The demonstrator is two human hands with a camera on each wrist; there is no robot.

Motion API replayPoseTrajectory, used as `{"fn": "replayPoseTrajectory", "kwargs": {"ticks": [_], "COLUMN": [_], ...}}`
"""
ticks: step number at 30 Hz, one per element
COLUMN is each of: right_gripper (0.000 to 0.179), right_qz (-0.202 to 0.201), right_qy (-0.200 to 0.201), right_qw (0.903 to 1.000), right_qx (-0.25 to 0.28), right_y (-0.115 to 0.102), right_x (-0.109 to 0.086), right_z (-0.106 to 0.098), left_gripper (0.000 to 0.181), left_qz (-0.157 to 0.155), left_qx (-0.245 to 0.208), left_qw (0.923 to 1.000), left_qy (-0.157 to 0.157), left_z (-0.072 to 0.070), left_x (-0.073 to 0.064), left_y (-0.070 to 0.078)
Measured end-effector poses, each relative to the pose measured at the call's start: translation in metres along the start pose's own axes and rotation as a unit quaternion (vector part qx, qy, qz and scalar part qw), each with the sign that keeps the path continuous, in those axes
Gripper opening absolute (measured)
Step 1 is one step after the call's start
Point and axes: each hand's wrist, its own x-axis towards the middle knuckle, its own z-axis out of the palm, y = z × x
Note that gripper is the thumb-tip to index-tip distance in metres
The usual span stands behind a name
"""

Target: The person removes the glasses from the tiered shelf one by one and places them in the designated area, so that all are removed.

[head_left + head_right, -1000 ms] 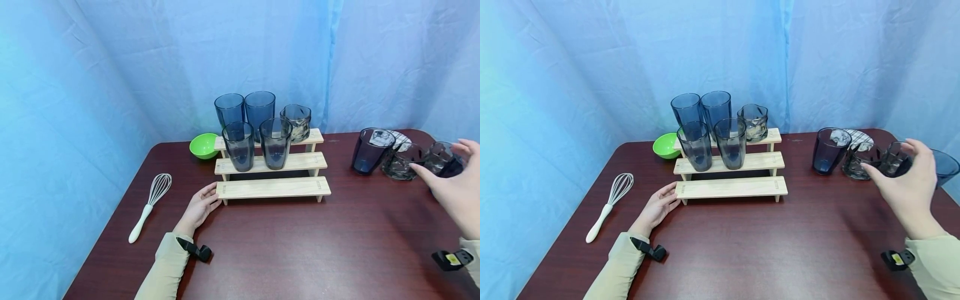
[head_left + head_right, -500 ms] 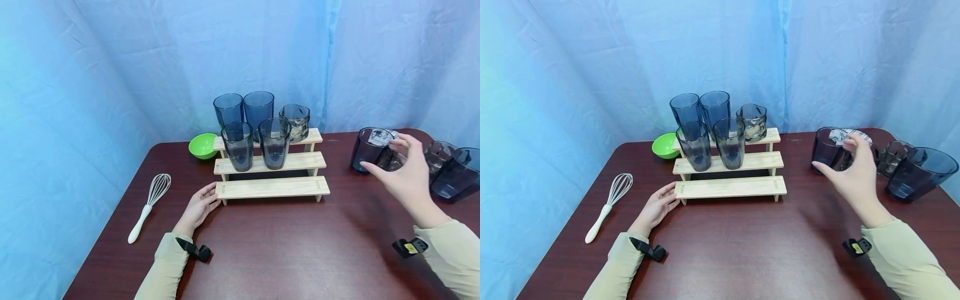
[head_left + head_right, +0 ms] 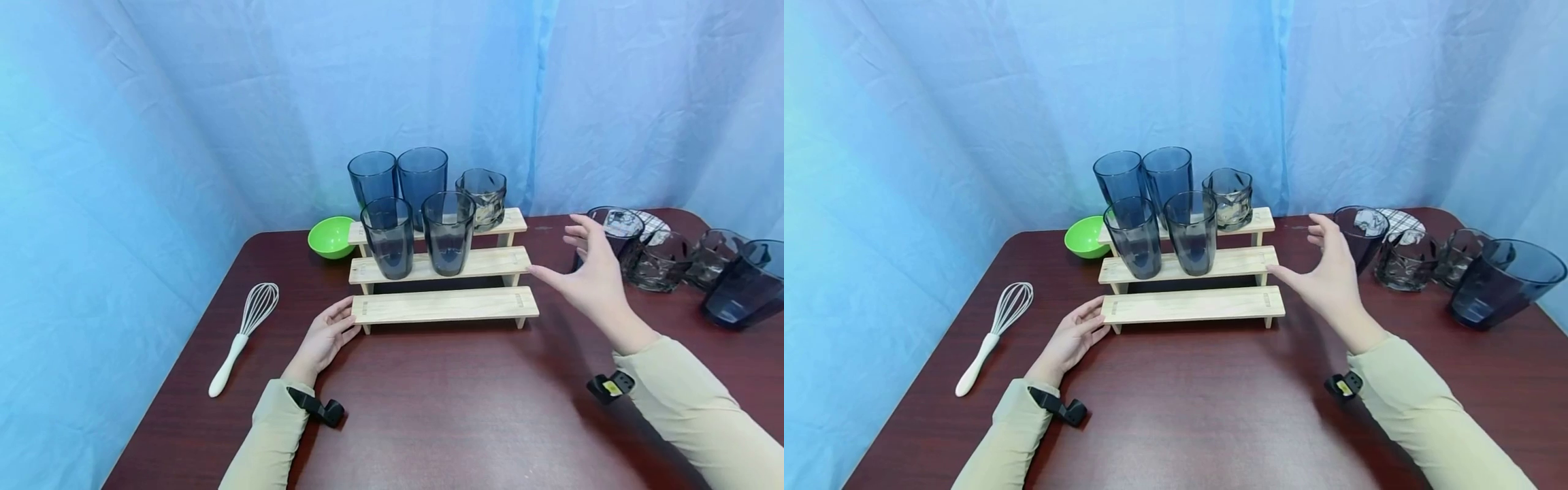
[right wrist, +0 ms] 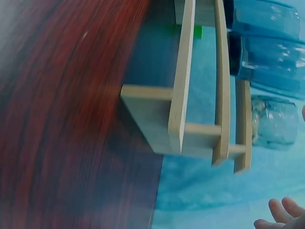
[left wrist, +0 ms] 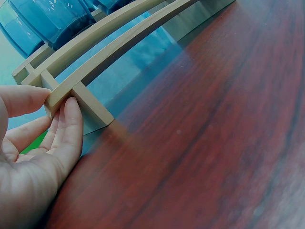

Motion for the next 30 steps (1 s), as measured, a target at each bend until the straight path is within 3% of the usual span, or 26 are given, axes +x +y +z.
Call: {"fn": "replayPoseTrajectory", "kwargs": {"ticks": [12,30], "right_gripper": [0.090,0.095], "right_qz": [-0.024,0.026], "right_qy": [-0.043,-0.086], "right_qw": [0.9986,0.9949], "right_qx": [0.020,0.045], "right_y": [-0.013,-0.027], "right_x": [0.008,0.020], "right_z": [0.033,0.056], "left_gripper": [0.056,0.056], "left_qz": [0.002,-0.001], "left_qx": [0.002,0.001], "left_qw": [1.0000,1.0000], "left_qy": [-0.004,-0.003], "left_z": [0.000,0.000], "left_x": [-0.001,0.000], "left_y": [0.000,0.000]}}
